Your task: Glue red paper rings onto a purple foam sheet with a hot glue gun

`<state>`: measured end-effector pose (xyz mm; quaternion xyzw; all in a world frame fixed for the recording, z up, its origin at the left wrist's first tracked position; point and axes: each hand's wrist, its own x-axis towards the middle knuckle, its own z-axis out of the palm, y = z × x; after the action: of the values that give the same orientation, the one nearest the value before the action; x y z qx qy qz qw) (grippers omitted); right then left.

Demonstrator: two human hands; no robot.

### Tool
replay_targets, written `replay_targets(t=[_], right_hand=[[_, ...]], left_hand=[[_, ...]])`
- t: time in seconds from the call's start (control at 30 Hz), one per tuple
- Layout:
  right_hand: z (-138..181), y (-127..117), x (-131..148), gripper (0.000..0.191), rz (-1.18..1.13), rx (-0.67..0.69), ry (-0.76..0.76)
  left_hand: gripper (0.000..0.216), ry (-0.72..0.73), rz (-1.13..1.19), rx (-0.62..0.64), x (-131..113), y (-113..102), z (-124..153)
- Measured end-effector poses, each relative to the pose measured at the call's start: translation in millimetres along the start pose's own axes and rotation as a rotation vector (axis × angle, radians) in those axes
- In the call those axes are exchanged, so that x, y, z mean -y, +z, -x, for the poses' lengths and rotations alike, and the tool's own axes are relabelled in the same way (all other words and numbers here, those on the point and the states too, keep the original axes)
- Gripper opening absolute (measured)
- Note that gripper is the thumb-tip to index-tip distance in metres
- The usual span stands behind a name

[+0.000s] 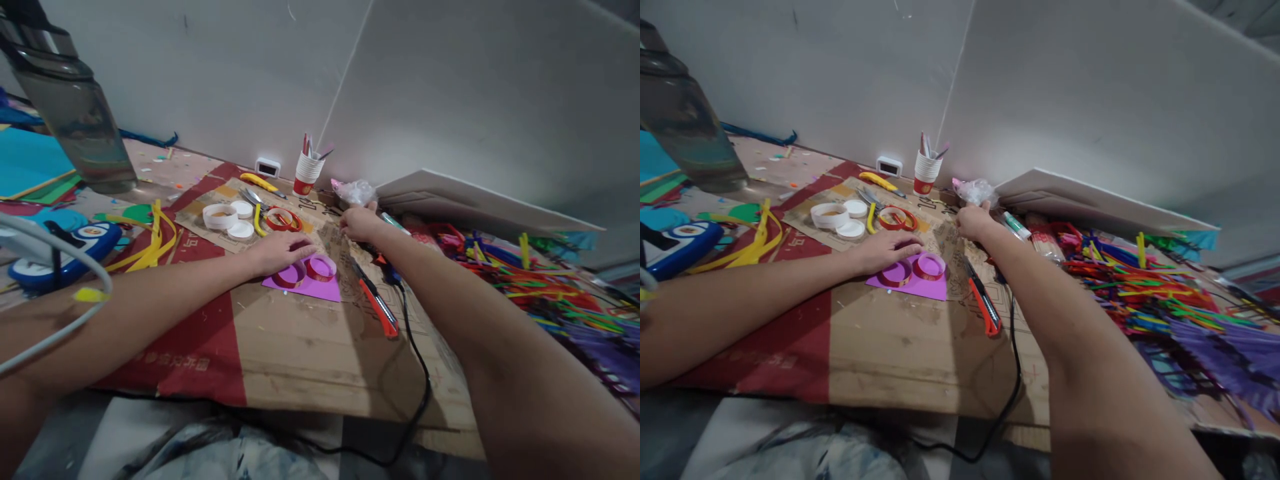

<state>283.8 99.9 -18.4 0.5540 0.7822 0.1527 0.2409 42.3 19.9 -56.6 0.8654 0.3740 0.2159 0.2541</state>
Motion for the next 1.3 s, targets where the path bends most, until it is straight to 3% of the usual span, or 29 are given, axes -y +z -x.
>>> replay_targets(t=[0.47, 0.83, 1.3], right_hand=[[13, -4, 20, 0.022, -0.027, -0.095, -0.015], [3, 1, 5, 0.039, -0.086, 0.005, 0.147], [-6, -5, 13, 0.040, -0.085, 0.059, 0.075]], left_hand=[[0.047, 0.010, 0.001, 0.000, -3, -1, 2], [0.050, 0.042, -0.010, -0.001, 4, 2, 0], [0.048, 0.046, -0.013, 0.003, 4, 3, 0]])
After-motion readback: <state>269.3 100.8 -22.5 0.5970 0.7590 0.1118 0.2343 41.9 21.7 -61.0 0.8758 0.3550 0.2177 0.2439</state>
